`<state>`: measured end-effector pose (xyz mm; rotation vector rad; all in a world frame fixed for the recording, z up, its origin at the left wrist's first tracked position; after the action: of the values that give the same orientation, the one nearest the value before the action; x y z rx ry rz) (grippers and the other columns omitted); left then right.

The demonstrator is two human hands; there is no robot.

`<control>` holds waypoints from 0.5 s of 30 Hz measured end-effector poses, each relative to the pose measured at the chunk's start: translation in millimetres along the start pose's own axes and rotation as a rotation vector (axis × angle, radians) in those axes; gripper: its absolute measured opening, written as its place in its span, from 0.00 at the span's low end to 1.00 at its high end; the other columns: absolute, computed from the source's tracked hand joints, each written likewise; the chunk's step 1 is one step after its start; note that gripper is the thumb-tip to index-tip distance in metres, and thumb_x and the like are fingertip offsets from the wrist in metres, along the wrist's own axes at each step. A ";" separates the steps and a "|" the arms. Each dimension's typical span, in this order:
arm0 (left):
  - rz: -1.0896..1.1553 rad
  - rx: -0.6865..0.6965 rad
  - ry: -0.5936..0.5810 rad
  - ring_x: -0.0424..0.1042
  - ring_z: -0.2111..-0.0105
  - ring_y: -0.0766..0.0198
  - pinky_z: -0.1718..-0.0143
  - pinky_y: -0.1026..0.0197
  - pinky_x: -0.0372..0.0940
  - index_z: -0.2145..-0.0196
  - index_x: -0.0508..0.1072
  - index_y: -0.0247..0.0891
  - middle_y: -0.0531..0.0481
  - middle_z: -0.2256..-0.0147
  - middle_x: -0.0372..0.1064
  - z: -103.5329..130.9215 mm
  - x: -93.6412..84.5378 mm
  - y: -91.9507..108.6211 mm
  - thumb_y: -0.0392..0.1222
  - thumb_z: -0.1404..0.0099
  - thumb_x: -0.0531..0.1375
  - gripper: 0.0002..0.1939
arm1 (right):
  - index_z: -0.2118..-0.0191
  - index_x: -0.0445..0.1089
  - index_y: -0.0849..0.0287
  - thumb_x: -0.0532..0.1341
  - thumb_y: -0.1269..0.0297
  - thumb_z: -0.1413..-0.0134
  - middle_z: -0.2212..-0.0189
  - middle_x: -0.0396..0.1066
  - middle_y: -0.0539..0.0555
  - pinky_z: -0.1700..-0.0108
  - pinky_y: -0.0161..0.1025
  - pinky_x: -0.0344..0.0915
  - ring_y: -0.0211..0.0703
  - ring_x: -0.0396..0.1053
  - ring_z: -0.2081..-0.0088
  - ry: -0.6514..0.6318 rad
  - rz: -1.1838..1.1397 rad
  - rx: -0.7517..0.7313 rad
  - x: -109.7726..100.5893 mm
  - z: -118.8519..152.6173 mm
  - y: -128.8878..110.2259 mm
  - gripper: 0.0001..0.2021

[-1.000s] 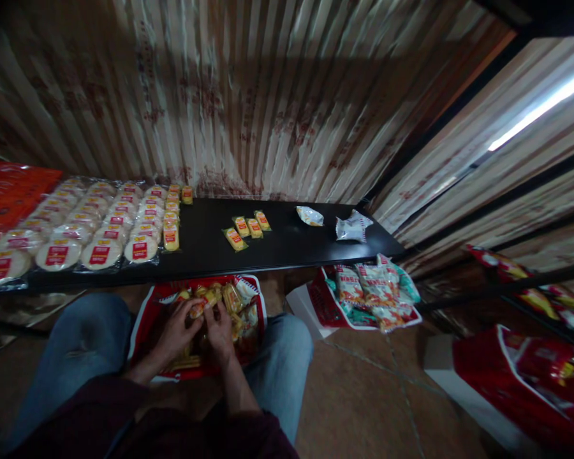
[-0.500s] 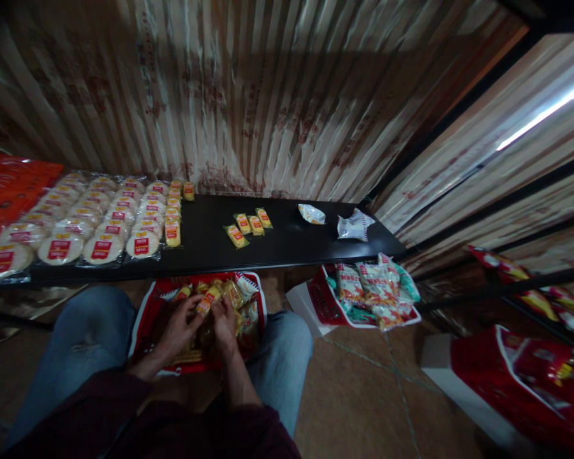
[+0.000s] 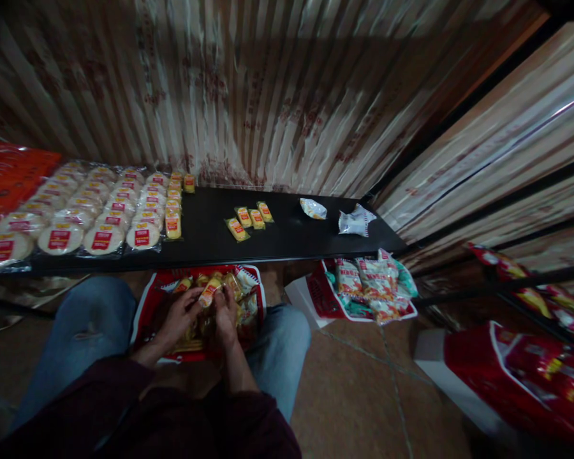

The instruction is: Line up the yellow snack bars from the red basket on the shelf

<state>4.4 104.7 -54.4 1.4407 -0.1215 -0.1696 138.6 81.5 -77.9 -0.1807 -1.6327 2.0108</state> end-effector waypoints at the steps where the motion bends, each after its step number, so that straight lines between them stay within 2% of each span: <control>1: -0.001 -0.001 0.003 0.70 0.54 0.57 0.48 0.54 0.61 0.56 0.72 0.38 0.44 0.53 0.72 -0.4 -1.0 2.2 0.44 0.44 0.59 0.17 | 0.47 0.65 0.57 0.61 0.52 0.52 0.60 0.75 0.55 0.60 0.39 0.69 0.43 0.73 0.62 -0.006 -0.033 0.026 1.1 0.8 -1.0 0.27; 3: -0.003 -0.013 0.019 0.70 0.54 0.57 0.48 0.54 0.61 0.58 0.74 0.39 0.46 0.55 0.73 -1.3 -4.2 5.8 0.42 0.45 0.60 0.16 | 0.46 0.65 0.56 0.61 0.51 0.52 0.60 0.75 0.55 0.61 0.39 0.69 0.44 0.73 0.63 -0.001 -0.093 0.078 1.8 2.0 -2.8 0.27; 6: -0.003 -0.032 0.044 0.70 0.53 0.57 0.46 0.55 0.59 0.62 0.76 0.41 0.48 0.57 0.74 -3.1 -9.4 8.1 0.40 0.47 0.60 0.13 | 0.50 0.67 0.55 0.62 0.50 0.54 0.62 0.75 0.54 0.63 0.40 0.69 0.44 0.73 0.65 -0.008 -0.066 0.078 1.5 1.3 -7.3 0.25; 9: 0.035 -0.049 0.067 0.71 0.54 0.57 0.47 0.54 0.61 0.62 0.77 0.40 0.47 0.57 0.74 -5.7 -14.0 6.6 0.40 0.47 0.60 0.13 | 0.56 0.70 0.57 0.64 0.50 0.57 0.72 0.73 0.51 0.69 0.37 0.67 0.41 0.70 0.72 -0.006 -0.001 0.072 -0.7 0.0 -7.3 0.23; 11: 0.099 -0.077 0.106 0.71 0.56 0.57 0.49 0.54 0.62 0.61 0.76 0.39 0.46 0.57 0.74 -7.3 -18.3 3.6 0.41 0.48 0.61 0.14 | 0.56 0.71 0.57 0.64 0.50 0.57 0.77 0.71 0.48 0.72 0.36 0.65 0.39 0.67 0.76 0.006 0.032 0.063 -2.6 0.0 -7.7 0.22; 13: 0.164 -0.114 0.158 0.72 0.56 0.57 0.49 0.54 0.62 0.61 0.75 0.38 0.46 0.58 0.74 -8.2 -22.8 -0.1 0.42 0.50 0.64 0.16 | 0.56 0.70 0.56 0.63 0.52 0.58 0.77 0.71 0.48 0.74 0.35 0.64 0.38 0.66 0.77 0.021 0.027 0.059 -4.1 0.9 -8.5 0.22; 15: 0.207 -0.153 0.197 0.72 0.56 0.57 0.48 0.53 0.61 0.62 0.75 0.37 0.46 0.58 0.75 -8.5 -25.8 -3.3 0.43 0.52 0.65 0.17 | 0.57 0.71 0.56 0.64 0.53 0.59 0.72 0.73 0.50 0.73 0.35 0.65 0.38 0.68 0.74 0.031 -0.015 0.072 -5.1 2.2 -7.9 0.21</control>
<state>-19.5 117.4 -58.2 1.2759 -0.0934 0.1307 144.5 78.1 -71.0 -0.1710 -1.5358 2.0418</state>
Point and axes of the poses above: each hand's wrist, its own z-axis away from the middle knuckle, its own x-axis out of the palm, y = z × x, the point moved 8 cm from there along -z, towards the middle knuckle
